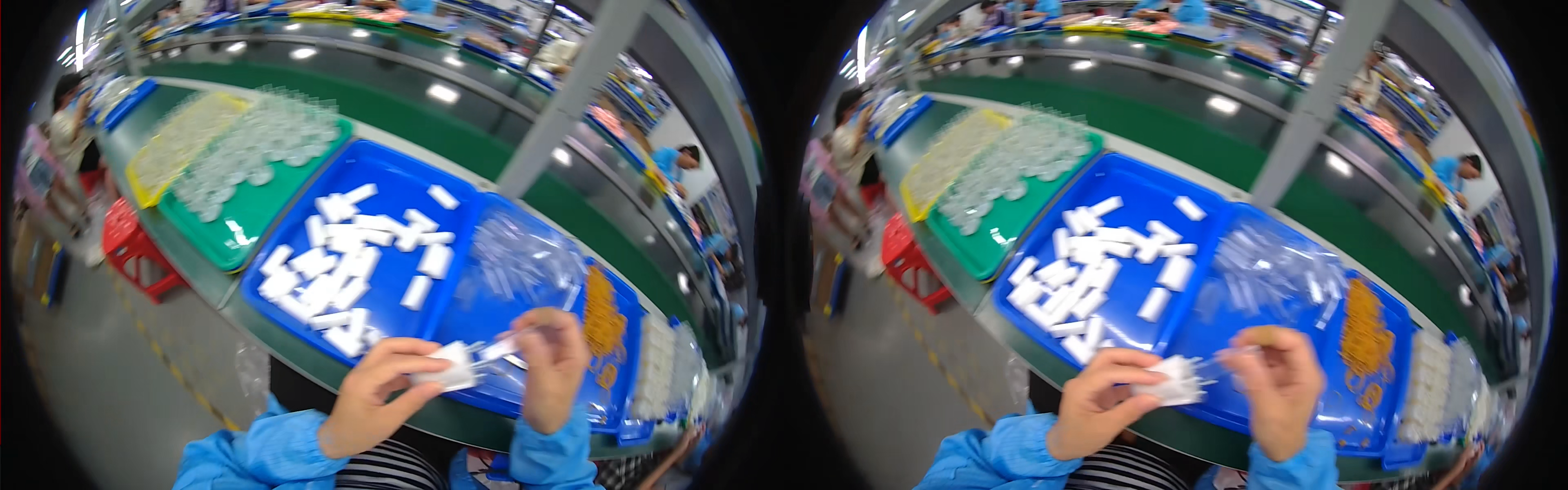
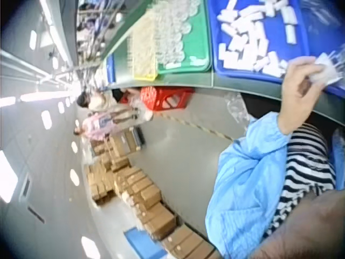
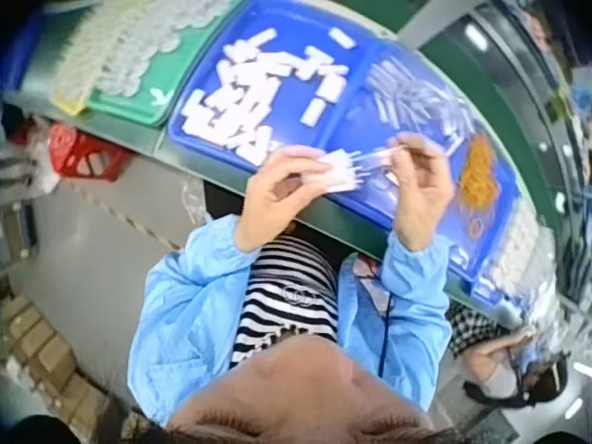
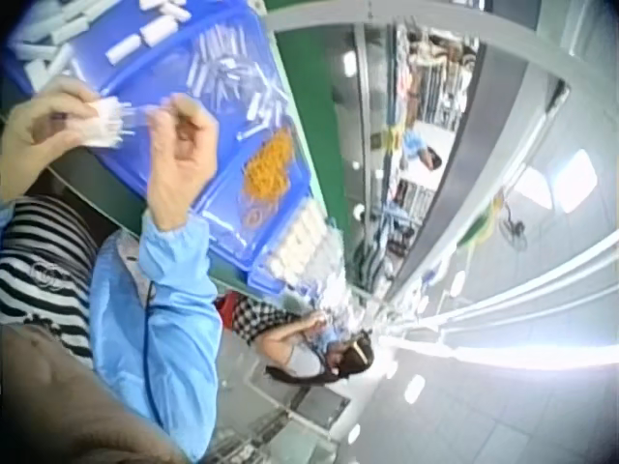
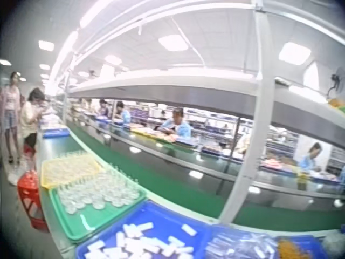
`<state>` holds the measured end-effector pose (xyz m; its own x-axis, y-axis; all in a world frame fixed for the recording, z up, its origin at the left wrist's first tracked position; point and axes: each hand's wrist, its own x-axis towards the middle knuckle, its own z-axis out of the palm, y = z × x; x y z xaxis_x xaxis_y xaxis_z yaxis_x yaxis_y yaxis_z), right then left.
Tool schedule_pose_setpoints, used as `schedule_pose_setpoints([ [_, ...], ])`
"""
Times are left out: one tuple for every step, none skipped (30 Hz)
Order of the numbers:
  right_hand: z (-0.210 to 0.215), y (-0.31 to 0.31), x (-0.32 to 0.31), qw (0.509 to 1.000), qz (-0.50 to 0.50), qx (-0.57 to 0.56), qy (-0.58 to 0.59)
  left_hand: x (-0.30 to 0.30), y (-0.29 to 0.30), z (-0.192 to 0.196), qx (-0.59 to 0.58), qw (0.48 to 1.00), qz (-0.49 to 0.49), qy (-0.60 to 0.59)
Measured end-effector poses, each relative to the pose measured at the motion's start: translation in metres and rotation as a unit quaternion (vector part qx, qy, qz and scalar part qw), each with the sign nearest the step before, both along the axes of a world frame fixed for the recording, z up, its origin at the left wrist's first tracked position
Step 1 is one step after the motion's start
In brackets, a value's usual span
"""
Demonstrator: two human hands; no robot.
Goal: The person assembles small white cylindrical components by inserting clear plastic tubes into them. They then secure the assembled units with yellow rubber bands and place the finished items into a tray. The process is repeated continuously with materials organized in blue trays on a factory workbench.
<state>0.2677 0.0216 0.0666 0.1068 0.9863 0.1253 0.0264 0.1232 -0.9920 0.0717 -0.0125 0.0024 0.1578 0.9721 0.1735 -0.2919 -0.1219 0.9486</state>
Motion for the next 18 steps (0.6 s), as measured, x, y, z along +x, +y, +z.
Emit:
schedule_pose_setpoints([
  [-0.008,-0.002,0.007,0.998,0.036,0.037,0.026,0.01,0.001,-0.001,-0.002,1.0,-0.003,-0.019],
  [-0.012,-0.004,0.014,0.999,0.054,0.006,0.006,0.015,0.001,-0.002,-0.009,1.0,0.0,-0.021],
  [-0.008,-0.008,0.014,0.998,0.053,-0.009,0.015,0.018,0.001,0.0,-0.012,1.0,-0.005,-0.019],
  [-0.007,-0.01,0.019,0.999,0.043,-0.004,0.013,0.021,0.001,0.003,-0.015,1.0,-0.006,-0.017],
  [-0.008,-0.012,0.02,0.999,0.037,0.001,0.015,0.02,0.0,0.004,-0.017,1.0,-0.005,-0.011],
  [-0.008,-0.013,0.021,0.999,0.028,0.01,0.031,0.021,0.0,0.003,-0.011,1.0,0.002,-0.009],
  [-0.009,-0.014,0.022,0.999,0.021,0.02,0.046,0.021,0.0,0.003,-0.006,1.0,0.002,-0.008],
  [-0.01,-0.015,0.021,0.998,0.017,0.028,0.062,0.02,-0.001,0.002,-0.003,1.0,0.006,-0.007],
  [-0.011,-0.016,0.02,0.996,0.008,0.029,0.08,0.019,-0.002,0.001,0.0,1.0,0.011,-0.006],
  [-0.011,-0.016,0.019,0.995,0.001,0.03,0.098,0.017,-0.003,0.001,0.001,1.0,0.016,0.002],
  [-0.011,-0.018,0.019,0.993,-0.011,0.031,0.111,0.017,-0.003,0.0,0.001,1.0,0.016,0.007],
  [-0.01,-0.019,0.019,0.996,0.007,0.02,0.083,0.017,-0.002,0.0,0.001,1.0,0.017,0.012],
  [-0.01,-0.019,0.02,0.998,0.026,0.008,0.055,0.018,-0.003,0.001,0.0,1.0,0.015,0.01],
  [-0.01,-0.02,0.02,0.999,0.044,-0.004,0.027,0.019,-0.003,0.002,-0.002,1.0,0.013,0.009],
  [-0.011,-0.02,0.021,0.998,0.054,-0.001,0.024,0.02,-0.004,0.002,-0.003,1.0,0.011,0.007],
  [-0.012,-0.02,0.021,0.998,0.064,0.002,0.02,0.021,-0.003,0.002,-0.001,1.0,0.017,0.01],
  [-0.014,-0.02,0.021,0.997,0.075,0.005,0.017,0.022,-0.003,0.001,0.002,1.0,0.025,0.012],
  [-0.015,-0.02,0.021,0.997,0.082,0.008,0.015,0.023,-0.003,0.0,0.004,0.999,0.032,0.015],
])
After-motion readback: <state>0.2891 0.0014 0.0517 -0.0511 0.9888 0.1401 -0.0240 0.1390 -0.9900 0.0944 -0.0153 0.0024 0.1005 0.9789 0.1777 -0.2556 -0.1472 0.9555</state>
